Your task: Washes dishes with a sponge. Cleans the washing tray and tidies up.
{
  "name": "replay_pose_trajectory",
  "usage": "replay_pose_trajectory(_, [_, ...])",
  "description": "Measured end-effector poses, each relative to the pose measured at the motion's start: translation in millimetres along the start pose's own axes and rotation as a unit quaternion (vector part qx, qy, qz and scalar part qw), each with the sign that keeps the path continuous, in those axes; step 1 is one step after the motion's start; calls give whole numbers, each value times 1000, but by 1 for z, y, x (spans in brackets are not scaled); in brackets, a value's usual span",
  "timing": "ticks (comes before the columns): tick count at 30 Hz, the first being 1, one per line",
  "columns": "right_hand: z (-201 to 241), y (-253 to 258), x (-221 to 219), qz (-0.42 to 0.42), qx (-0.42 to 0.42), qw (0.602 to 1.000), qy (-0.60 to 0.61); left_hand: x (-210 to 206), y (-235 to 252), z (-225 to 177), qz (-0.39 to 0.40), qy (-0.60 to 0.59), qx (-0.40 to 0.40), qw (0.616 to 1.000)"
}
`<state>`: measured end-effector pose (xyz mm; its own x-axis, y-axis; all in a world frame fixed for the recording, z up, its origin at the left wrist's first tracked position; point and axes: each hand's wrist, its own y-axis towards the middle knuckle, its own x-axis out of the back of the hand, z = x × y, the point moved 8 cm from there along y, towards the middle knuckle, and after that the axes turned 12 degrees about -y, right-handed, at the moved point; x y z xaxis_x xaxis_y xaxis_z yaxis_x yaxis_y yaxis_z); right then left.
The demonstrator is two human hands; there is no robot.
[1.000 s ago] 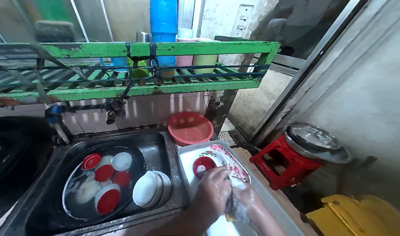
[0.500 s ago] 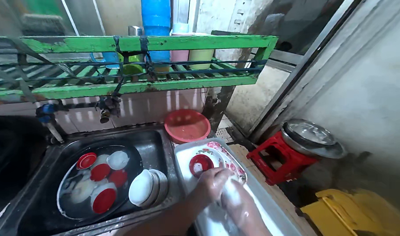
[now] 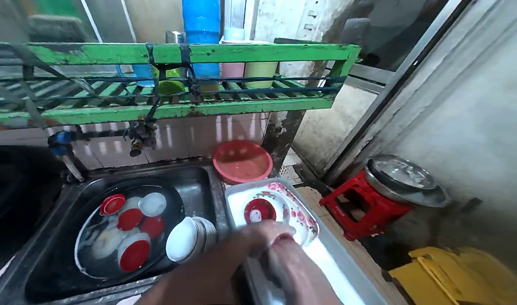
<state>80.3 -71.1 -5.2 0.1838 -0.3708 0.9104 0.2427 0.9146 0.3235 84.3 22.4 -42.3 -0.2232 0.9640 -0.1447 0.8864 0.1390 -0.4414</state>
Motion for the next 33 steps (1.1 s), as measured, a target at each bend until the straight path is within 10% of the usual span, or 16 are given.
replay_pose_trajectory(3, [-23, 0, -8, -4, -120, 983, 140, 4, 3, 1, -7, -18, -43, 999])
replay_pose_trajectory(6, [-63, -2, -7, -61, -383, 863, 325, -1, -5, -25, -99, 28, -251, 963])
replay_pose_trajectory(10, [-31, 2, 1, 18, -89, 986, 138, 6, 3, -6, -35, -33, -94, 994])
replay_pose_trajectory(14, [-2, 12, 19, -7, 238, 968, -76, 14, -1, 11, 25, -111, 10, 993])
replay_pose_trajectory(17, [-21, 17, 26, -123, 205, 955, -176, 5, -6, -7, -12, -164, -44, 985])
replay_pose_trajectory(21, [-35, 19, 5, -179, -96, 979, -21, 14, -18, -46, -140, -6, -241, 960])
replay_pose_trajectory(24, [-33, 9, -17, -132, -342, 840, 400, 17, -33, -48, -190, 151, -377, 894])
replay_pose_trajectory(26, [-24, 8, -27, -87, -363, 686, 624, 22, -44, -41, -200, 170, -425, 866])
replay_pose_trajectory(28, [-21, 11, -32, -21, -327, 637, 698, 39, -52, -31, -229, 120, -438, 861])
replay_pose_trajectory(33, [-49, -2, -40, 98, -347, 867, 343, 190, -105, 44, -486, -70, -323, 809])
